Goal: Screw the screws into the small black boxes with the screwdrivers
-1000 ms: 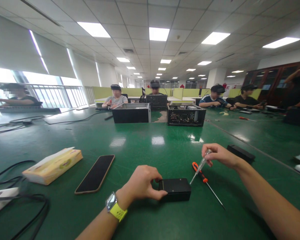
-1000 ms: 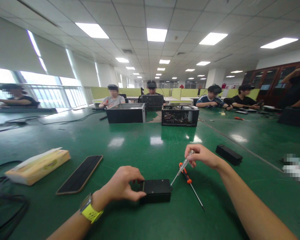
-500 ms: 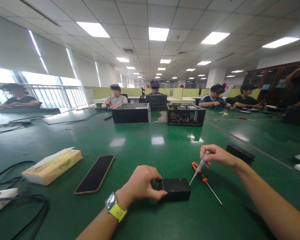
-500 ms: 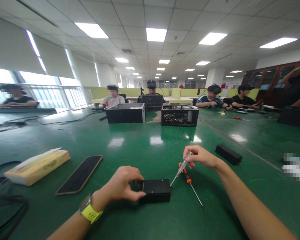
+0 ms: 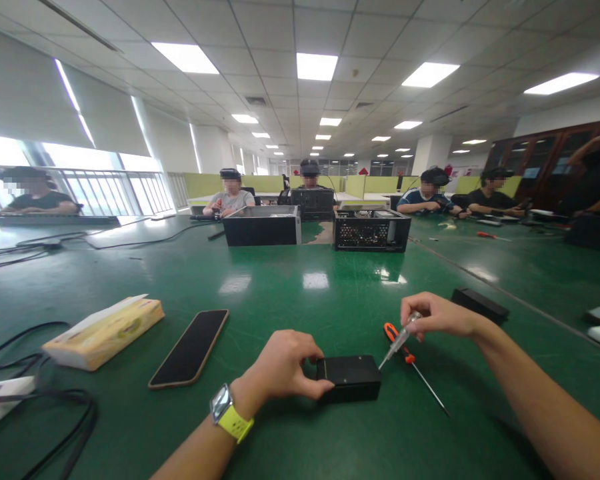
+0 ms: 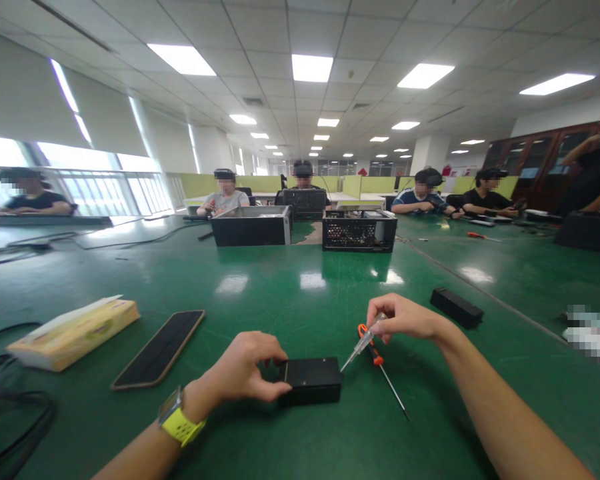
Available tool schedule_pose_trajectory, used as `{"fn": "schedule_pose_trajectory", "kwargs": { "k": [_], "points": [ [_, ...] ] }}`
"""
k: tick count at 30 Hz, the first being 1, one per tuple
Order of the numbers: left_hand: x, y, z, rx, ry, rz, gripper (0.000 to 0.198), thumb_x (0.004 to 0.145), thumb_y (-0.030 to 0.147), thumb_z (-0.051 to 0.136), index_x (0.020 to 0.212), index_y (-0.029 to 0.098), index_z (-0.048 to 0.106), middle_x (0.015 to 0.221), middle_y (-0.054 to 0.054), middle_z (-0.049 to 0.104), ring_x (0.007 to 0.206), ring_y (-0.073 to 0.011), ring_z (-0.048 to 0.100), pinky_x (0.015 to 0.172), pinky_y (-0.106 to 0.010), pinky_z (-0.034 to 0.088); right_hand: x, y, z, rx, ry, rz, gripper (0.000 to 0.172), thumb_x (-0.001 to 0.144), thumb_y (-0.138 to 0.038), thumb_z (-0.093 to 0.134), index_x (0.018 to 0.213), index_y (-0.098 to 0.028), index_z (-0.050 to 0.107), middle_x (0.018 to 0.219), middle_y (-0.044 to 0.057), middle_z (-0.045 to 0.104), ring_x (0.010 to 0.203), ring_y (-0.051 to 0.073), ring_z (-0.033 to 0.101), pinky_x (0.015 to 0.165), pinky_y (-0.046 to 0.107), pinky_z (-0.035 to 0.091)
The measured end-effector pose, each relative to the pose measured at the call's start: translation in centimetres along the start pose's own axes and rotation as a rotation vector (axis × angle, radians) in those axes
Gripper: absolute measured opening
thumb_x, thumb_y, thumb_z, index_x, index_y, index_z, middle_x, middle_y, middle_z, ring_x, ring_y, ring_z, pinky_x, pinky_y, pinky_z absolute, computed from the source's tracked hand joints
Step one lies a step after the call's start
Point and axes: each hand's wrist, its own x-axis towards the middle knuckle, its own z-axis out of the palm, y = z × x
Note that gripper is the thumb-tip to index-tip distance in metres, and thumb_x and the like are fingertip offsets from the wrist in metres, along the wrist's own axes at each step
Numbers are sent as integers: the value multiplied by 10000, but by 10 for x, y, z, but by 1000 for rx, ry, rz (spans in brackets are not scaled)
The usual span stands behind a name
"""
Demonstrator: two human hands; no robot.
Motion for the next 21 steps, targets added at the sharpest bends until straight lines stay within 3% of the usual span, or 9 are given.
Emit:
{"fn": "schedule_pose_trajectory", "kwargs": {
  "k": [4, 8, 12, 21],
  "points": [
    [0, 2, -2, -6, -6, 0, 299, 657, 435, 744, 761, 157, 715, 644, -5, 654, 588, -142, 585, 580, -240, 402, -1, 5, -4, -31, -43, 45, 221, 747, -314, 721, 814, -124, 632, 727, 32, 678, 599, 122, 619, 561, 234, 488],
    [1, 3, -3, -6, -8, -2, 307, 660, 443, 742, 760, 154, 716, 652, -9, 658, 593, -146, 590, 590, -245, 412, 2, 18, -4, 7, -122, 138, 243, 720, -306, 728, 851, -124, 636, 814, 52, 697, 642, 129, 623, 583, 244, 503],
    [1, 4, -3, -2, -8, -3, 304, 661, 440, 739, 763, 155, 720, 649, -10, 657, 592, -147, 591, 586, -244, 413, 8, 33, -5, -40, -212, 252, 237, 695, -284, 717, 853, -125, 638, 804, 47, 705, 613, 124, 614, 513, 209, 467],
    [1, 2, -2, -3, -1, -10, 320, 656, 457, 745, 768, 158, 718, 657, -11, 663, 599, -148, 598, 579, -240, 409, 12, 27, 8, -185, -170, 319, 203, 655, -234, 705, 823, -144, 632, 712, 13, 670, 567, 118, 573, 436, 176, 412]
  ]
}}
